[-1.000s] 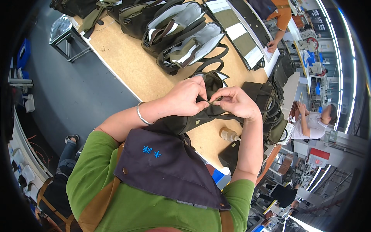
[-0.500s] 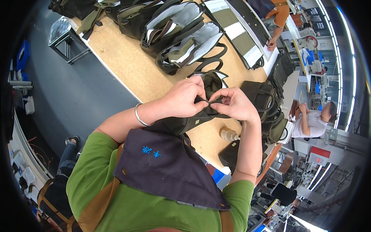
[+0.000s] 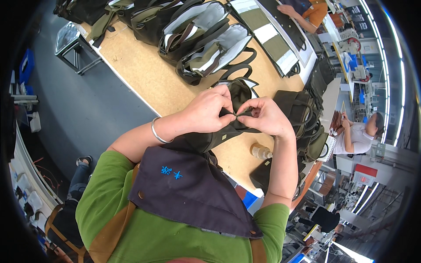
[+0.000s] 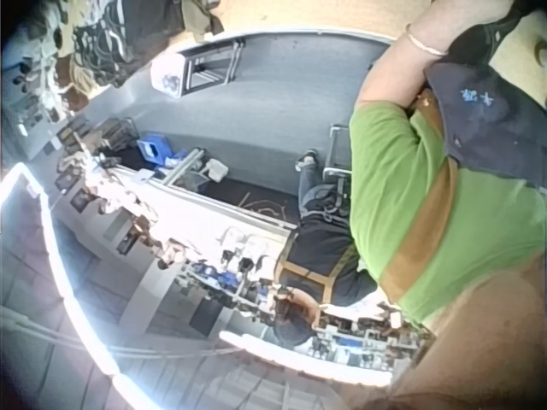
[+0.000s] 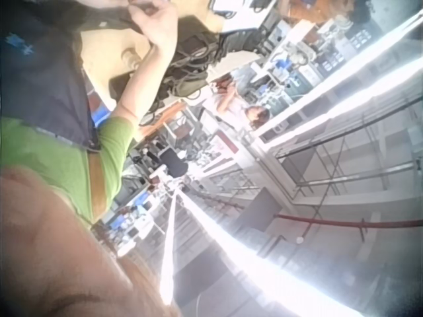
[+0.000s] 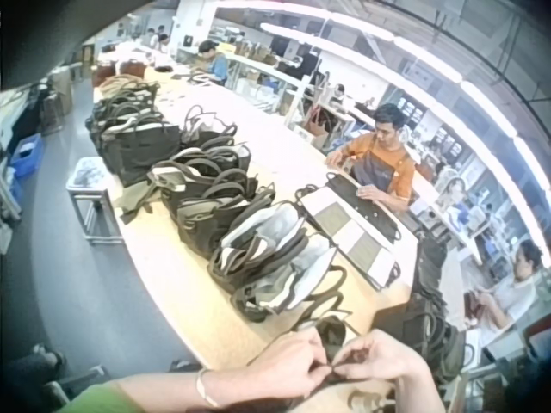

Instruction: The recorder is attaching metal D-rings to fabric/leather loops on bags.

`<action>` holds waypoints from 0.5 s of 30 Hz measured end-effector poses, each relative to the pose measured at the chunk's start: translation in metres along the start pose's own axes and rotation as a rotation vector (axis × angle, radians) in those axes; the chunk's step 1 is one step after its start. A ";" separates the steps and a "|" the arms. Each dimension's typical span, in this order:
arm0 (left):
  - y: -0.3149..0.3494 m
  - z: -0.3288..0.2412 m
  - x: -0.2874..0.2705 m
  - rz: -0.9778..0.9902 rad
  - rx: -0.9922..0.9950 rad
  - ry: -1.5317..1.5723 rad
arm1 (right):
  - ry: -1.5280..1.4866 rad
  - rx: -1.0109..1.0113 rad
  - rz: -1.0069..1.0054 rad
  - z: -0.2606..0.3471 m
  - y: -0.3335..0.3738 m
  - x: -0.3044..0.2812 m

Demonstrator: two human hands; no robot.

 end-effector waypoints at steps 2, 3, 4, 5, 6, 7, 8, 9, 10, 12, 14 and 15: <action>0.000 0.000 -0.001 0.015 0.006 0.010 | 0.010 0.003 0.010 0.004 0.001 0.001; 0.000 -0.001 -0.001 0.029 0.026 0.019 | 0.015 0.004 0.013 0.005 0.001 0.002; -0.001 0.000 -0.001 0.043 0.047 0.028 | 0.011 0.003 0.014 0.004 0.001 0.002; -0.001 0.000 -0.002 0.057 0.067 0.037 | 0.007 0.002 0.016 0.002 0.001 0.002; -0.002 0.000 -0.003 0.074 0.078 0.030 | 0.002 0.000 0.016 0.001 0.001 0.002; -0.003 -0.001 -0.005 0.091 0.088 0.023 | 0.024 0.006 0.021 0.003 0.001 0.002; -0.003 -0.002 -0.006 0.108 0.099 0.016 | 0.046 0.013 0.025 0.007 0.001 0.002; -0.005 -0.001 -0.009 0.133 0.073 0.033 | 0.068 0.019 0.029 0.009 0.001 0.002; -0.007 -0.002 -0.011 0.158 0.047 0.049 | 0.062 0.029 0.036 0.008 0.000 0.002; -0.007 -0.003 -0.015 0.150 0.060 0.079 | 0.050 0.050 0.049 0.006 0.000 0.002; -0.004 -0.007 -0.018 0.084 0.139 0.106 | 0.006 0.023 0.038 0.002 -0.002 0.003; -0.004 -0.008 -0.016 0.086 0.145 0.086 | -0.016 0.011 0.032 0.001 -0.003 0.003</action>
Point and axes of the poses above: each hand's wrist, its own y-axis away from the middle knuckle, its own x-axis out of the palm, z = x × y, the point moved 9 cm from there along -y, towards the middle knuckle, and after that the axes turned 6 degrees about -x, right-handed, at the moved point
